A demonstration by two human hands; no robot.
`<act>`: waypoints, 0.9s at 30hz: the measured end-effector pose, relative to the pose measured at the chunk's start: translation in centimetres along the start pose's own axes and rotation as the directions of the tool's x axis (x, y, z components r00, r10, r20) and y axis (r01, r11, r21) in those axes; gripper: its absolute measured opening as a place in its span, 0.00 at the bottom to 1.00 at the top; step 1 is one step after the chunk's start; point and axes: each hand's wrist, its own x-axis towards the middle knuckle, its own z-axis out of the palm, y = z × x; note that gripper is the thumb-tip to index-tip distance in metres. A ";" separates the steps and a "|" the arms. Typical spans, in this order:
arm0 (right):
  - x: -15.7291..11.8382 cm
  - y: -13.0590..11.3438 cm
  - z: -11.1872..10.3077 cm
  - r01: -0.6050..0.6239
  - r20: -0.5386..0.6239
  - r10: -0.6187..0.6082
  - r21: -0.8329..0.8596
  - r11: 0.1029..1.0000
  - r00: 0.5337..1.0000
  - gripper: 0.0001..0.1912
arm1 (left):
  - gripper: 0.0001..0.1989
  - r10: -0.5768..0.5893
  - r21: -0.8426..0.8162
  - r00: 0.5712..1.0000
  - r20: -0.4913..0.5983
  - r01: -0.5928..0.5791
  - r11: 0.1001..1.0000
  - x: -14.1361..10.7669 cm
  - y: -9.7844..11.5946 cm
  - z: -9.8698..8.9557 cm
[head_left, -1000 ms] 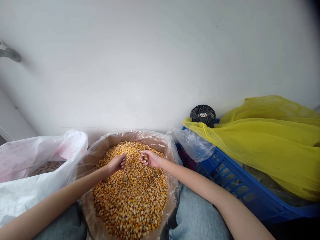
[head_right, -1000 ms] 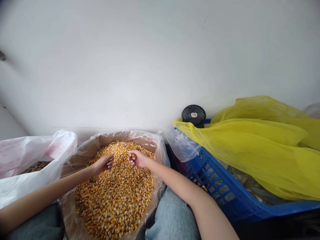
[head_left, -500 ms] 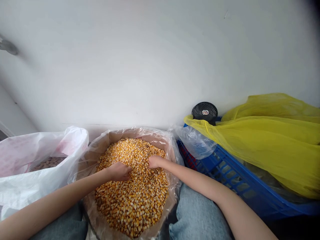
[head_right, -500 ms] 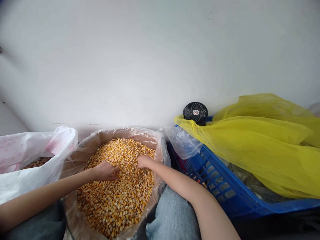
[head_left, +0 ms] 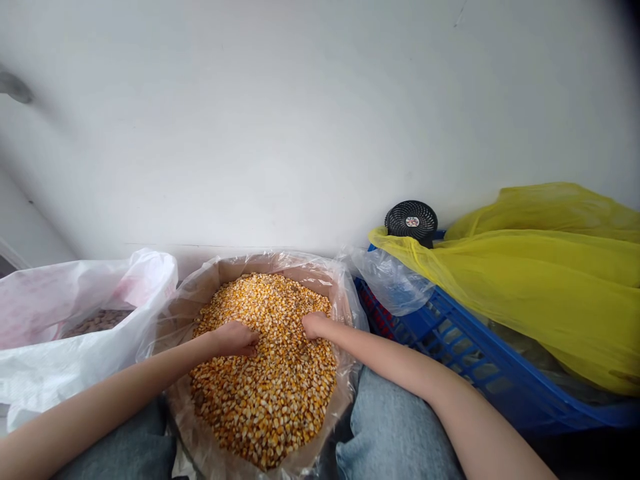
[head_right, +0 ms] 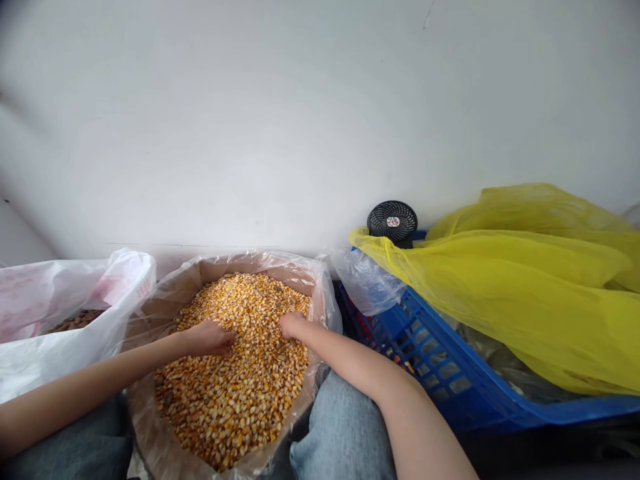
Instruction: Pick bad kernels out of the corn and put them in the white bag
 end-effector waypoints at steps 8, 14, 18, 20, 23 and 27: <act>-1.1 2.2 -1.4 0.212 0.002 -0.235 0.423 0.881 0.972 0.13 | 0.12 -0.248 -0.890 0.968 -0.043 0.076 0.450 -0.3 -1.5 -1.5; -1.8 2.2 -2.7 0.200 -0.180 -0.472 0.980 -0.008 0.863 0.10 | 0.11 -0.371 -0.920 0.928 0.045 -0.106 -0.376 -1.1 -3.0 -2.8; -2.2 1.9 -3.2 -0.009 -0.184 -0.525 0.939 -0.343 0.831 0.07 | 0.08 -0.389 -0.897 0.919 0.061 -0.121 -0.426 -0.8 -3.2 -2.2; -2.3 1.8 -3.1 -0.045 -0.172 -0.530 0.927 -0.372 0.830 0.07 | 0.06 -0.379 -0.895 0.921 0.083 -0.099 -0.436 -0.6 -3.1 -1.8; -2.2 1.5 -2.9 -0.040 -0.199 -0.540 0.917 -0.397 0.818 0.08 | 0.07 -0.411 -0.953 0.902 0.129 -0.001 -0.302 -0.7 -2.9 -1.4; -2.1 1.2 -2.9 0.025 -0.210 -0.530 0.942 -0.333 0.822 0.10 | 0.11 -0.509 -0.884 0.859 0.046 0.273 0.380 -0.8 -3.3 -0.8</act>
